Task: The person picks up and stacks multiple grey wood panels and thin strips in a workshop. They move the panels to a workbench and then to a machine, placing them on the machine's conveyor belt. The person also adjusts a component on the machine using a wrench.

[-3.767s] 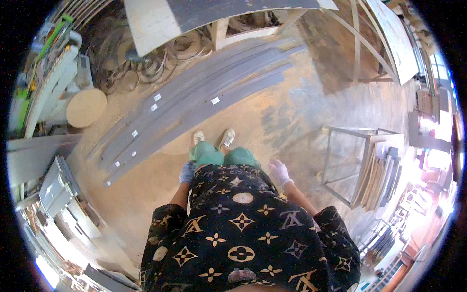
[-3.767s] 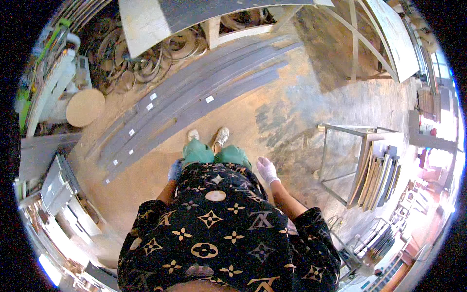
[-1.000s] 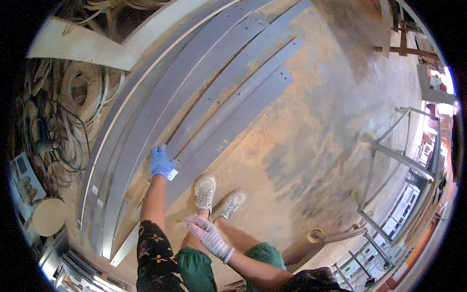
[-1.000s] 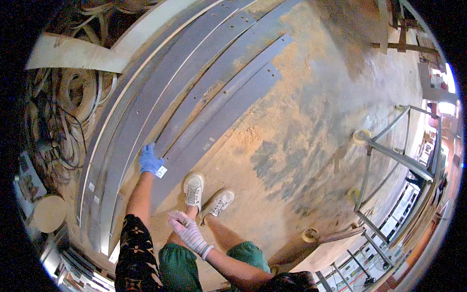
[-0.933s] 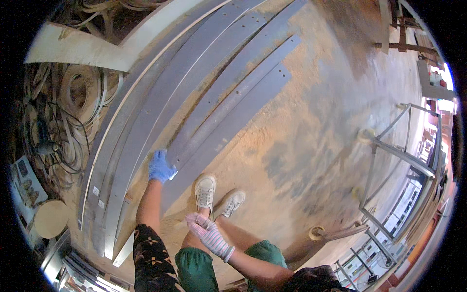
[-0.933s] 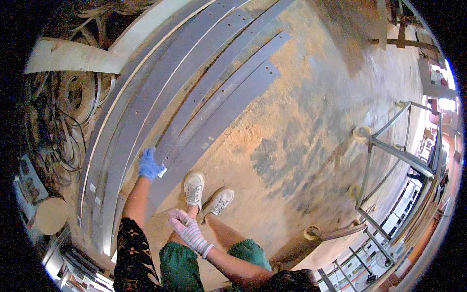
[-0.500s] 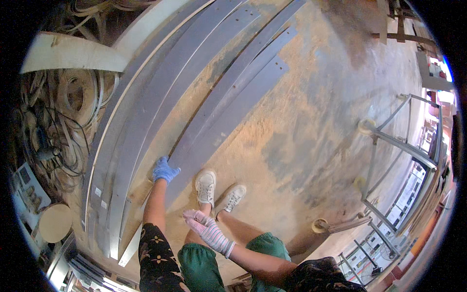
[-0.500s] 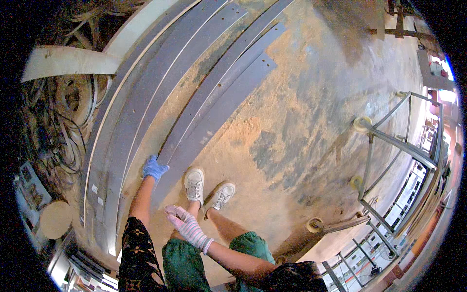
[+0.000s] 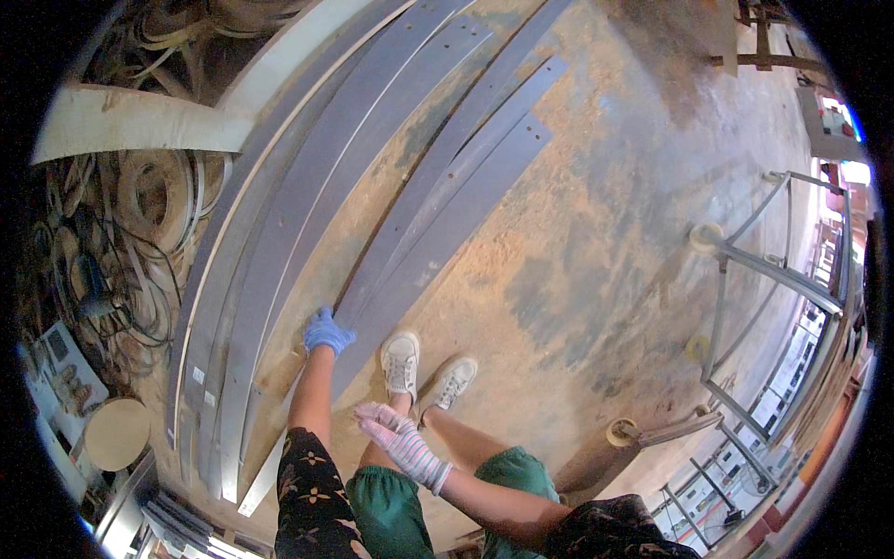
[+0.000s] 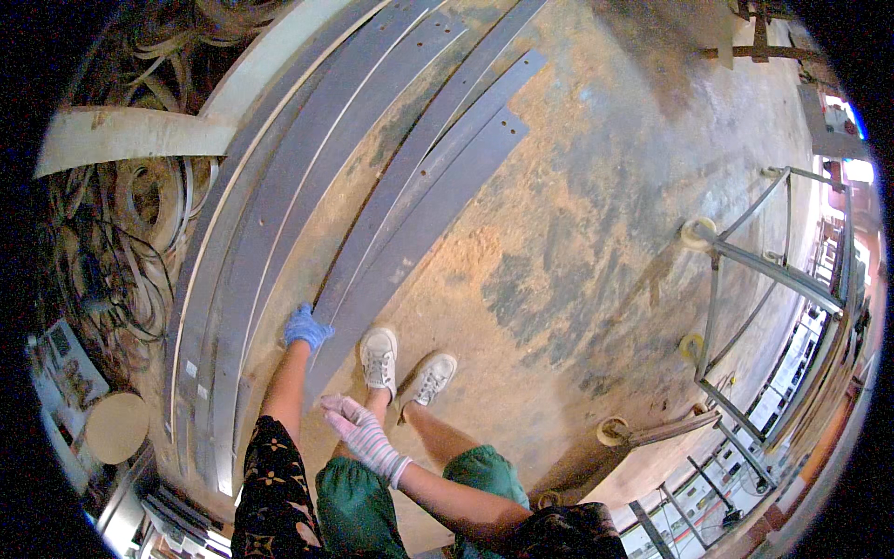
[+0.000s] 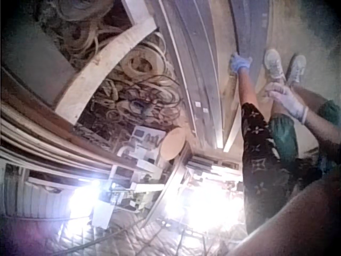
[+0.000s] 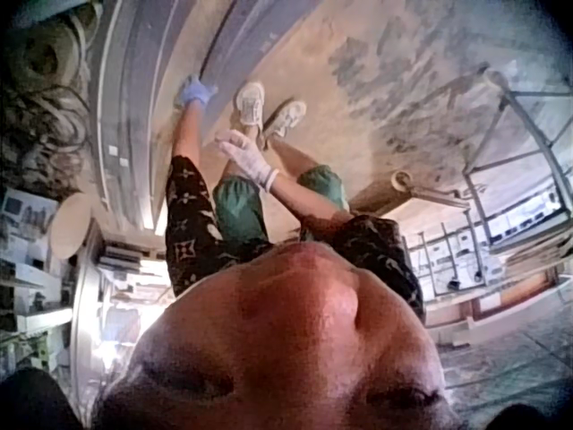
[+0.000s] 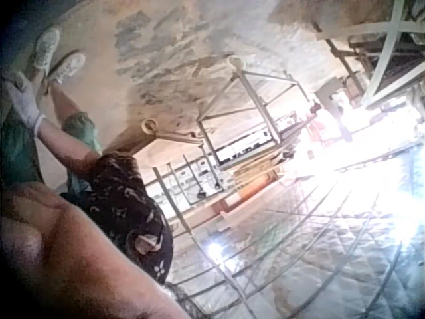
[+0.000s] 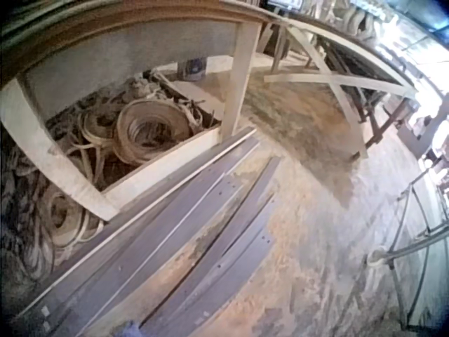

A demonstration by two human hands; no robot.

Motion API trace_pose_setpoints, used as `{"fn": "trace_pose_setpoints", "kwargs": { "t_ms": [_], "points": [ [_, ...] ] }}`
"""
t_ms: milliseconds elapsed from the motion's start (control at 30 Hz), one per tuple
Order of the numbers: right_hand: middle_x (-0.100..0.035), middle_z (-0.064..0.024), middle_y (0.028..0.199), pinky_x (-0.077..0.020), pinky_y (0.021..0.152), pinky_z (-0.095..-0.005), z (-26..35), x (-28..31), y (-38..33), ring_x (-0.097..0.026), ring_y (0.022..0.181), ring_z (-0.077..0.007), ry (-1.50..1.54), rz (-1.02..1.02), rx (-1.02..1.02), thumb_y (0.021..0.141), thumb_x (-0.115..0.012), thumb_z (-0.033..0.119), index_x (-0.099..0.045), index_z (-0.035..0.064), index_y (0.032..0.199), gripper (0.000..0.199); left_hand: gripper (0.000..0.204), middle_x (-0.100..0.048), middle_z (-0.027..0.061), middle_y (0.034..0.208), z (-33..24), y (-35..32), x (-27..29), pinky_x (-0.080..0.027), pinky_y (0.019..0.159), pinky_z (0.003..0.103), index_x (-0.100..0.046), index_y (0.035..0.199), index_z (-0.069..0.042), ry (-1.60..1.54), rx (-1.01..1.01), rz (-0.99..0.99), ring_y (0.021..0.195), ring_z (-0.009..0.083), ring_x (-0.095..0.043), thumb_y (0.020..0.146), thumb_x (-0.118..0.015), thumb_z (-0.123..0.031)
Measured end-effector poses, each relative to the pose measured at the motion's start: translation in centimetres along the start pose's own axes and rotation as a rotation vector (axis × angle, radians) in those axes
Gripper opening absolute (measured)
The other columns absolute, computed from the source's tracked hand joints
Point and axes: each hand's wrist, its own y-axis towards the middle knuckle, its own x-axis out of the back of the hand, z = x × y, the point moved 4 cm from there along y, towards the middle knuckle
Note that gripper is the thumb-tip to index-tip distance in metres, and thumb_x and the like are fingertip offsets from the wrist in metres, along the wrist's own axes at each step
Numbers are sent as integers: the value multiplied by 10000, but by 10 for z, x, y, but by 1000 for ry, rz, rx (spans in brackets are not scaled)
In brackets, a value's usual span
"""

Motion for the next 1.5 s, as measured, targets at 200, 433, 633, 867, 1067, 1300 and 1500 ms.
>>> {"fn": "trace_pose_setpoints", "kwargs": {
  "t_ms": [200, 433, 633, 867, 1067, 1300, 1500],
  "points": [
    [-557, -61, 1118, -374, 952, -269, 7, 6, 4, -499, 1069, -143, -46, 8, 18, 903, -546, 141, -500, -11, 1193, 330, 909, -441, 216, 1285, -2, 4, 3, -402, 957, 415, -371, 1309, -90, 68, -115, -75, 1146, 361, -478, 559, -782, -397],
    [-556, -54, 1115, -385, 936, -273, 12, 14, 8, -497, 1058, -136, -55, -39, 15, 902, -554, 161, -501, -4, 1193, 338, 818, -570, 245, 1094, -18, -26, -12, -451, 886, 409, -380, 1288, -58, -151, -45, -74, 990, 369, -577, 606, -742, -331],
    [-579, -66, 1073, -418, 873, -278, 19, -2, -3, -526, 1008, -151, -93, -136, 59, 873, -584, 135, -518, -6, 1140, 309, 819, -618, 197, 1042, 38, -62, 7, -474, 821, 409, -429, 1244, -19, -218, -225, -294, 939, 336, -610, 572, -785, -323],
    [-383, -144, 1345, -318, 1007, -349, 79, 7, -116, -355, 1251, -222, -266, -202, 200, 892, -546, 246, -260, 45, 1386, 605, 789, -572, 209, 1135, 9, -323, 180, -417, 930, 360, -434, 1225, 31, -395, -347, 207, 1070, 305, -551, 581, -808, -228],
    [-525, -59, 1172, -442, 821, -341, 113, -141, -332, -520, 1040, -205, 561, -8, -152, 831, -592, 453, -477, 85, 1248, 569, 613, -597, 122, 1044, 26, -672, 316, -450, 877, 354, -482, 1145, -9, -534, -343, 316, 963, 231, -567, 605, -768, -62],
    [-614, -64, 866, -476, 698, -334, 315, -297, -777, -576, 772, -156, 199, -169, 182, 854, -509, 364, -570, 30, 1033, 383, 383, -598, 187, 998, -42, -1136, 457, -483, 776, 381, -504, 1133, -75, 59, -272, 260, 944, 305, -584, 798, -598, -238],
    [-611, -47, 926, -434, 831, -308, 393, -389, -1021, -549, 878, -168, 497, -308, 255, 880, -473, 337, -596, 64, 1029, 335, 765, -560, 243, 1092, -19, -1438, 566, -461, 844, 416, -435, 1220, 12, 78, -450, -40, 1018, 369, -546, 660, -700, -438]
  ]
}}
